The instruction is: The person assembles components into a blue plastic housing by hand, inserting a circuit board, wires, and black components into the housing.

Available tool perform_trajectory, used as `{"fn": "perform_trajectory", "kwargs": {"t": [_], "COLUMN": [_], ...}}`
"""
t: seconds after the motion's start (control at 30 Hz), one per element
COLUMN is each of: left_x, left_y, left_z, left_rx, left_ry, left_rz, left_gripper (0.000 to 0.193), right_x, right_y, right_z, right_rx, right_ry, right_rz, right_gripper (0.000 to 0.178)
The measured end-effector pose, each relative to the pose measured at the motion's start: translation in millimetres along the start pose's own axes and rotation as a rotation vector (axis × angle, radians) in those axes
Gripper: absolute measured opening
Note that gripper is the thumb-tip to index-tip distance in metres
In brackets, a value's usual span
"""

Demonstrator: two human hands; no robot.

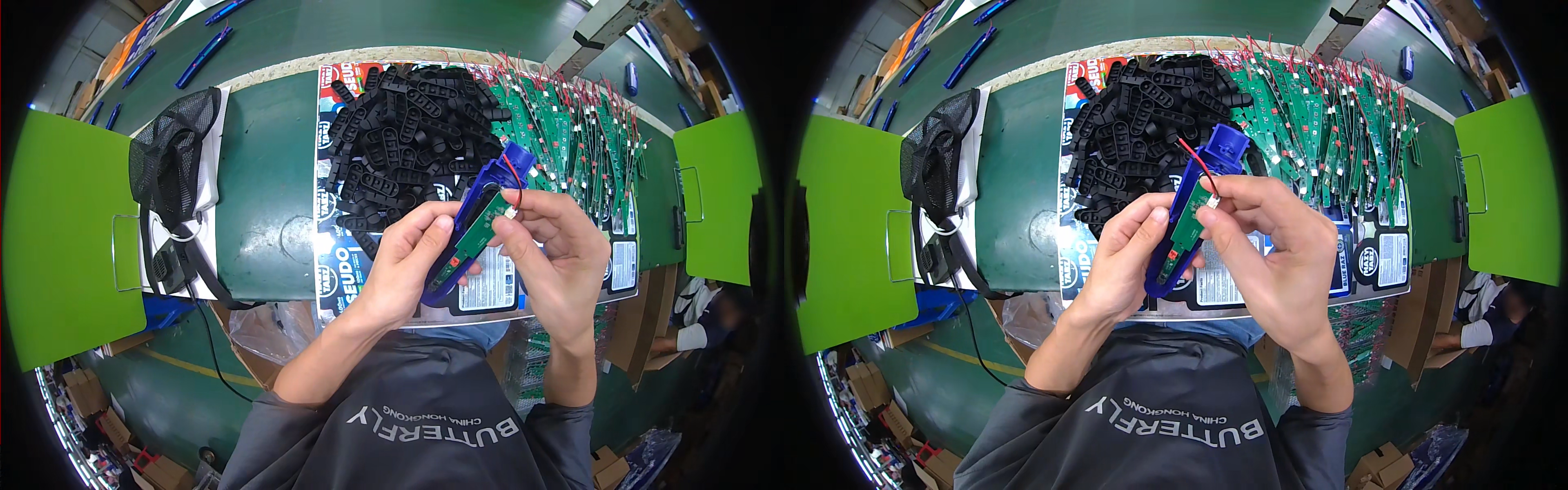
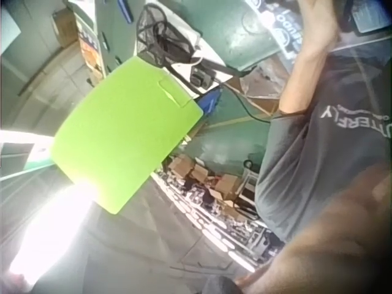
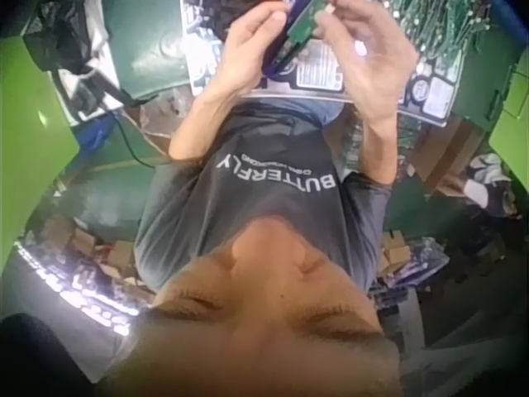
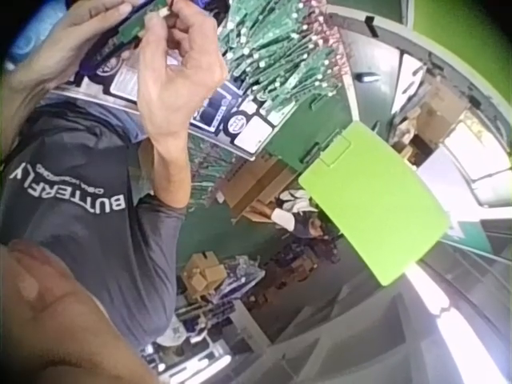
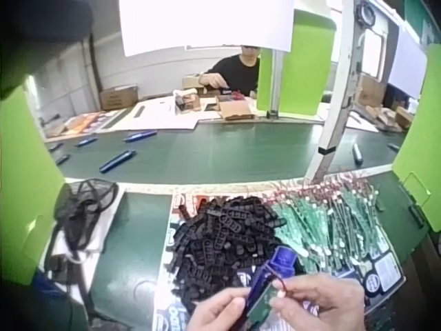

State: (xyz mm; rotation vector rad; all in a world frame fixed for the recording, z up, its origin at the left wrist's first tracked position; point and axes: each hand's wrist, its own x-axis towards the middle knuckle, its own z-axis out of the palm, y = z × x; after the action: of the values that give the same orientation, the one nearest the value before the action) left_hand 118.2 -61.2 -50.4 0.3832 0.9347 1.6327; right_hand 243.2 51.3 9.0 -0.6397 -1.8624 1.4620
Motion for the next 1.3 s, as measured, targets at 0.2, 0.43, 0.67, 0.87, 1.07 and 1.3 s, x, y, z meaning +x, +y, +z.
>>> {"fn": "perform_trajectory", "kwargs": {"t": [0.2, 0.43, 0.67, 0.87, 1.07, 1.3], "left_x": [2.7, -0.2, -9.1, -5.7, -3.5, -2.8], "left_y": [-0.9, -6.9, -14.2, -16.2, -13.8, -11.5], "left_z": [0.9, 5.5, 18.4, 19.0, 17.5, 18.2], "left_rx": [0.022, 0.14, 0.179, 0.19, 0.237, 0.256], "left_ry": [-0.027, 0.018, 0.043, 0.047, 0.05, 0.079], "left_rz": [0.019, 0.091, 0.156, 0.17, 0.152, 0.144], "left_gripper": [0.036, 0.036, 0.034, 0.033, 0.033, 0.032], "right_x": [-1.1, -1.5, -3.3, 0.5, 2.9, 4.1], "right_y": [-6.0, 7.9, 22.9, 26.4, 28.1, 33.9], "right_z": [1.2, 4.1, 7.0, 5.1, 4.4, 5.1], "right_rx": [-0.164, -0.568, -0.436, -0.252, -0.209, -0.137], "right_ry": [0.029, 0.158, 0.253, 0.225, 0.222, 0.219], "right_rz": [0.016, -0.281, -0.231, -0.047, -0.042, -0.011], "right_gripper": [0.026, 0.033, 0.062, 0.075, 0.074, 0.074]}}
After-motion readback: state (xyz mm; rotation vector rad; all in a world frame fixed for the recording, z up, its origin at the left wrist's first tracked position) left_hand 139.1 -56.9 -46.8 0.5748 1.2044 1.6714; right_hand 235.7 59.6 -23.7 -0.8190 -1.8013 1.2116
